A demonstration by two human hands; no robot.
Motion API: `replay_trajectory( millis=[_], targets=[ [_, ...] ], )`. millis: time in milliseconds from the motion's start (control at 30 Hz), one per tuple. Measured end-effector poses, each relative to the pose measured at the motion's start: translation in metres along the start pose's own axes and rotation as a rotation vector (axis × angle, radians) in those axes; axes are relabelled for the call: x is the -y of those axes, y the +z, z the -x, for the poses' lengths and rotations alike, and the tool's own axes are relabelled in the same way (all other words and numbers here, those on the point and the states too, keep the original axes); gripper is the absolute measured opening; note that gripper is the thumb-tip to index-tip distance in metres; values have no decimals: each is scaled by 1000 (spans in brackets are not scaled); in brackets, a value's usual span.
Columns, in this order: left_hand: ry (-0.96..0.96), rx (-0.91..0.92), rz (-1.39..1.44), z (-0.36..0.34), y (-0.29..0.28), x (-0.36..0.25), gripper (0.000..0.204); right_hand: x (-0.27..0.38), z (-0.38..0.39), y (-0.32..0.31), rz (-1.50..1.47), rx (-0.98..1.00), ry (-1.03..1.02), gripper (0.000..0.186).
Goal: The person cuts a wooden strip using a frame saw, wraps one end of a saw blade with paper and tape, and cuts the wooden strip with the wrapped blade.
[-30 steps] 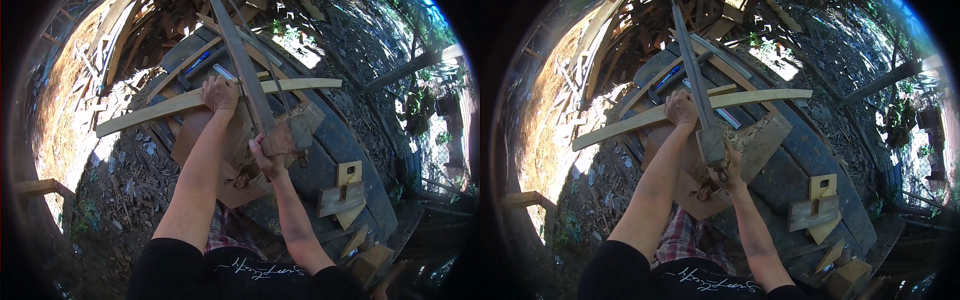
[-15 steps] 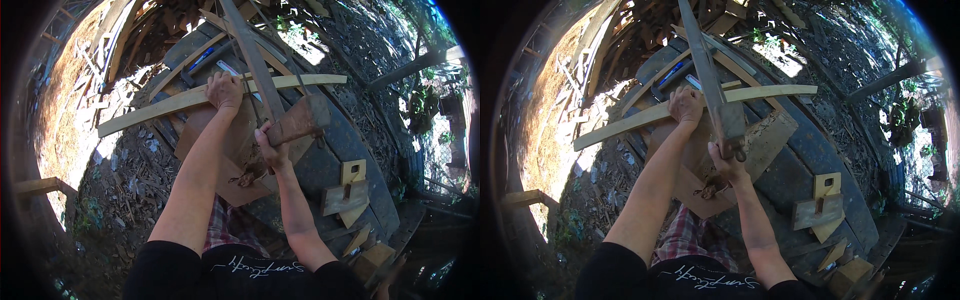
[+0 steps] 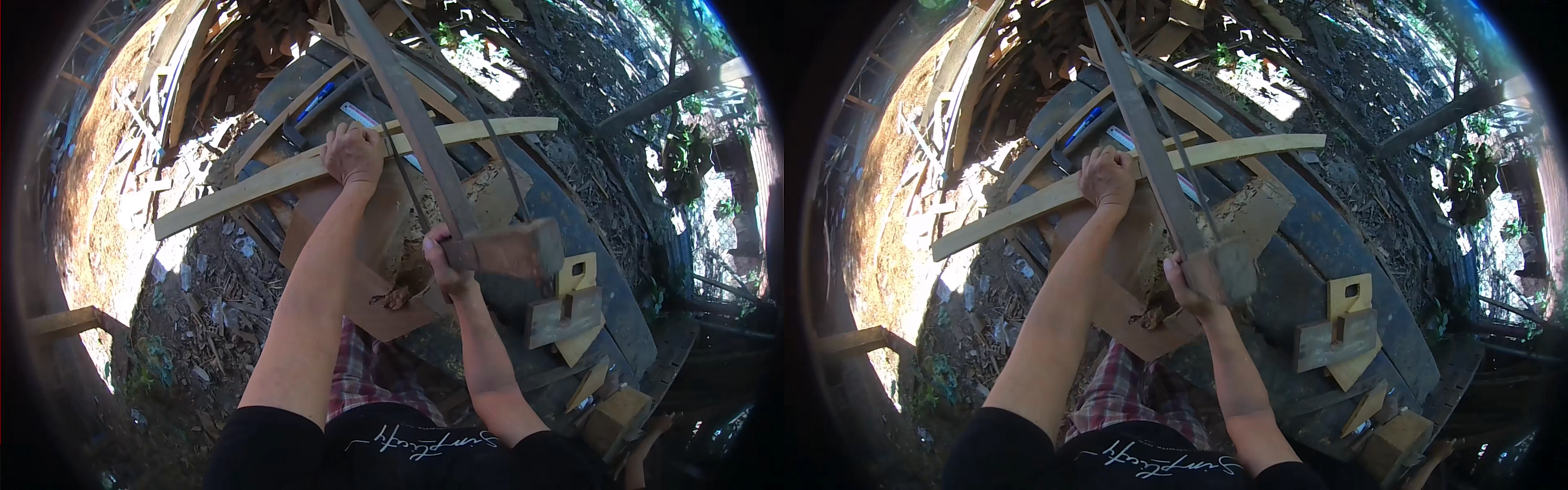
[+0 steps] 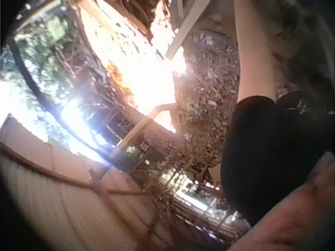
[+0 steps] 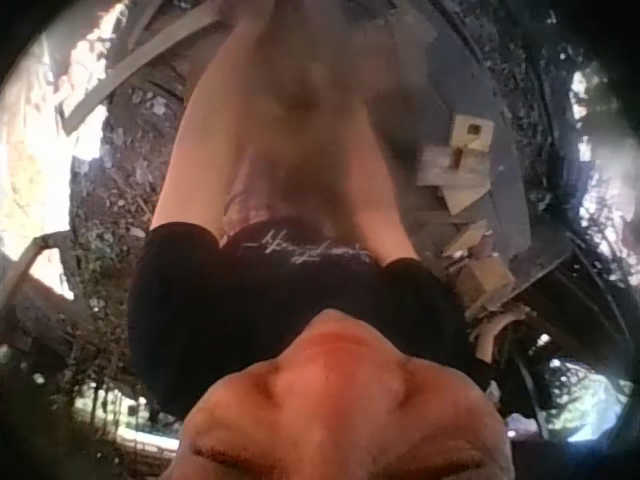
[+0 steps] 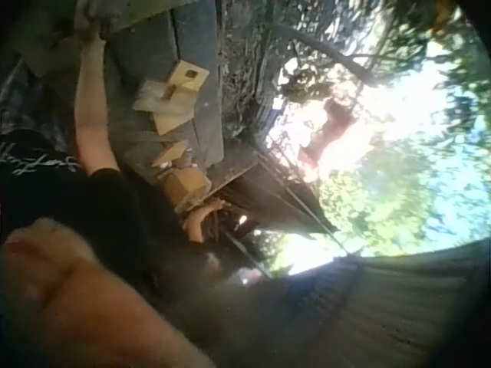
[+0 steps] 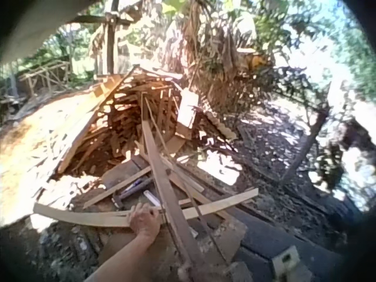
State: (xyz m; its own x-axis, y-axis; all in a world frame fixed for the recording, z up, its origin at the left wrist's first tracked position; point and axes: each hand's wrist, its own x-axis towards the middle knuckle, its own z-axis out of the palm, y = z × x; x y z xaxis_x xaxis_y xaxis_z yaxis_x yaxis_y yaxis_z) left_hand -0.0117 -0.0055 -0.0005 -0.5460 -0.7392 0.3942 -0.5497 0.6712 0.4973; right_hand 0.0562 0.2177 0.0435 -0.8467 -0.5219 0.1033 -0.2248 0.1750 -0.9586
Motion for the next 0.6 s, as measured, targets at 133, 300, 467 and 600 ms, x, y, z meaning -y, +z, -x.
replay_trajectory(
  millis=[133,300,467,600],
  targets=[
    [-43,34,-57,0,-2,-5,16,7,-42,4,-128,2,-103,9],
    [-87,22,-128,-3,-2,-8,17,53,-27,-19,-444,-45,-39,11],
    [-45,45,-74,-1,-5,-8,24,97,26,-64,-666,-177,-229,15],
    [40,125,-18,1,-19,-8,29,125,66,-106,-585,-314,-205,17]
  ],
)
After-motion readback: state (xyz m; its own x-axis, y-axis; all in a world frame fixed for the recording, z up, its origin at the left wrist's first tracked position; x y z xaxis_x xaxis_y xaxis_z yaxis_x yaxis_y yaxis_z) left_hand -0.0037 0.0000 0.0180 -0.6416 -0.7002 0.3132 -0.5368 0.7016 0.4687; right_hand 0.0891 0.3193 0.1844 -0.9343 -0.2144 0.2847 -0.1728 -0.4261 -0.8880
